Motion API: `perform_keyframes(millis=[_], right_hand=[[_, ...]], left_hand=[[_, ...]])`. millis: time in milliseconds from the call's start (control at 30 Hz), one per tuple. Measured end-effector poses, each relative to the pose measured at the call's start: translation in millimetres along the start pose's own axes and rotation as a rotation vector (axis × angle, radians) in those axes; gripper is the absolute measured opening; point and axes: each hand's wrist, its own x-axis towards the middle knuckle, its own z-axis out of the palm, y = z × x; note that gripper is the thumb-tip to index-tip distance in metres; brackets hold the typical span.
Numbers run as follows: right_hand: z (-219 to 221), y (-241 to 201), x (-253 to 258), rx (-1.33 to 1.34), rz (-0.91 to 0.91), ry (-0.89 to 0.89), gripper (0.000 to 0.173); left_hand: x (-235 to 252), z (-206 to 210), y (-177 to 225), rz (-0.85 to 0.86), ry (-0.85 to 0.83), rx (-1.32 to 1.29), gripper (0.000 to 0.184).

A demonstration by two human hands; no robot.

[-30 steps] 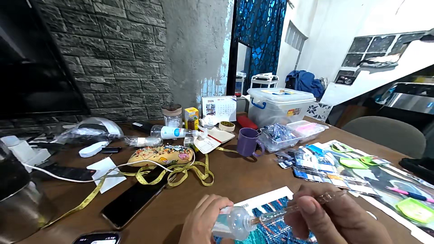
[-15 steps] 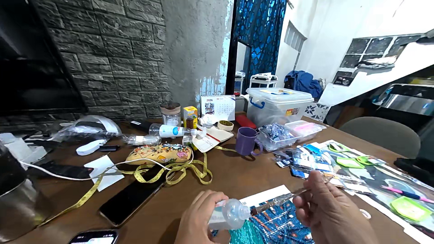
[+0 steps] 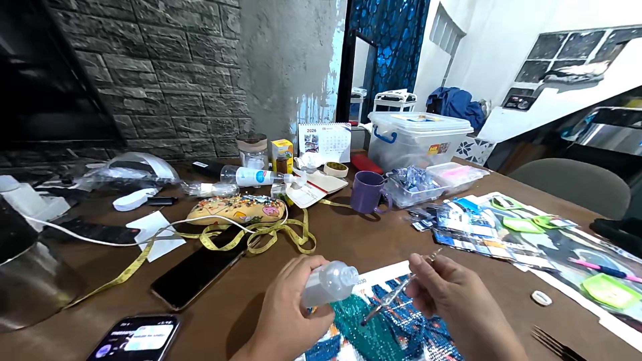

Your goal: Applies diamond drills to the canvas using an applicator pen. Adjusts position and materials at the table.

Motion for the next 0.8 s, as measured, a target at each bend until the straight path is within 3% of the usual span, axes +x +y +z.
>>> perform_keyframes(millis=[167, 633, 800], right_hand=[[4, 7, -2, -0.081, -0.062, -0.116, 0.014], [17, 14, 4, -0.069, -0.046, -0.143, 0.014], [20, 16, 5, -0.067, -0.031, -0.146, 0.014]], left_hand=[[1, 0, 5, -0.173, 0.050, -0.087, 0.051], [13, 0, 10, -0.619, 0.240, -0.465, 0.054], [15, -2, 9, -0.692, 0.240, -0.510, 0.055]])
